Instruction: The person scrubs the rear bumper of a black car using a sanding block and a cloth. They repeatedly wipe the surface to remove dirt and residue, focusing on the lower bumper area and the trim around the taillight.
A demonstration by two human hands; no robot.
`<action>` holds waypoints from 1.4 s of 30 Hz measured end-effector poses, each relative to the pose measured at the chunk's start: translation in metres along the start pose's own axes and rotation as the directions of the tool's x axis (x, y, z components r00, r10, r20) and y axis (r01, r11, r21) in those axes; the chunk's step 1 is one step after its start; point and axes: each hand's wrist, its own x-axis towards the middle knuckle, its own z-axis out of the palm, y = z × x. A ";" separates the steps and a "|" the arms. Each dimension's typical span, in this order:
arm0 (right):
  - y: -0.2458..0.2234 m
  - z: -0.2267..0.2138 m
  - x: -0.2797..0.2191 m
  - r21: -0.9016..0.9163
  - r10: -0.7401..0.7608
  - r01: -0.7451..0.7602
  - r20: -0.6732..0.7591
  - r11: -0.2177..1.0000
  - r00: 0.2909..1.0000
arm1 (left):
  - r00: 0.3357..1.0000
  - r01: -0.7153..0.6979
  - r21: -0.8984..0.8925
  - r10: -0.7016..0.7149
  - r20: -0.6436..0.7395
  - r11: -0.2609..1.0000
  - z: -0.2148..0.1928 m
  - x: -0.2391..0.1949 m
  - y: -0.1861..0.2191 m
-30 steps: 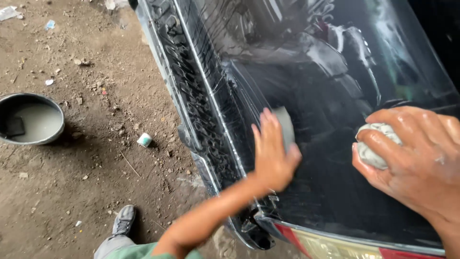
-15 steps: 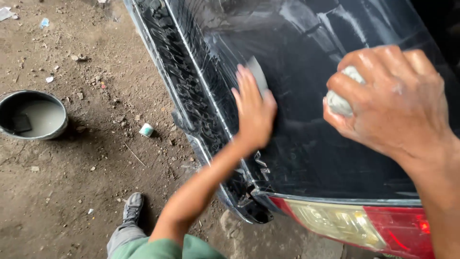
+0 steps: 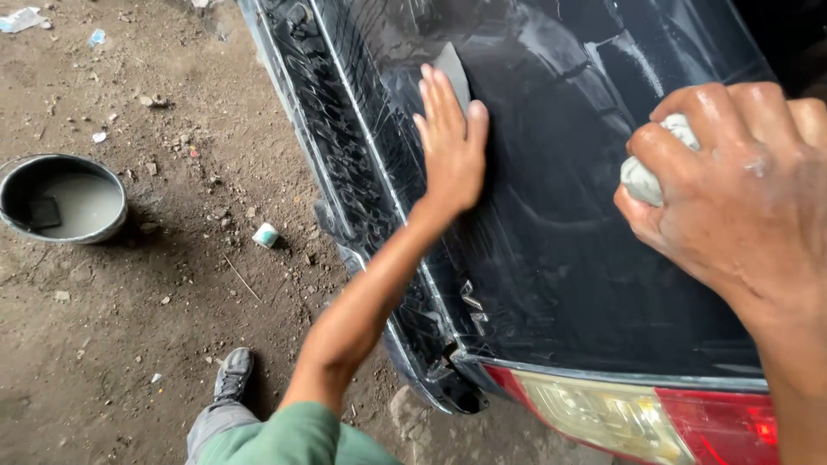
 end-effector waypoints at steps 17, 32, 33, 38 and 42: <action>-0.004 0.009 0.006 0.092 0.036 -0.028 -0.094 0.995 0.995 | 0.996 -0.088 -0.558 0.055 -0.077 0.825 -0.033 -0.069 0.041; -0.006 0.007 0.021 0.215 0.125 -0.122 0.002 0.969 0.992 | 0.969 -0.244 -0.473 0.231 -0.087 0.847 -0.039 -0.061 0.032; -0.005 0.007 0.022 0.249 0.115 -0.116 0.019 0.961 0.993 | 0.975 -0.219 -0.422 0.214 -0.061 0.879 -0.035 -0.048 0.023; -0.005 -0.001 0.023 0.287 0.103 -0.108 0.032 0.952 0.994 | 0.989 0.136 -0.444 -0.151 0.001 0.886 0.020 0.058 -0.064; -0.002 0.001 0.029 0.289 0.080 -0.099 0.078 0.952 0.994 | 0.993 0.066 -0.276 -0.089 -0.071 0.959 0.005 0.004 0.000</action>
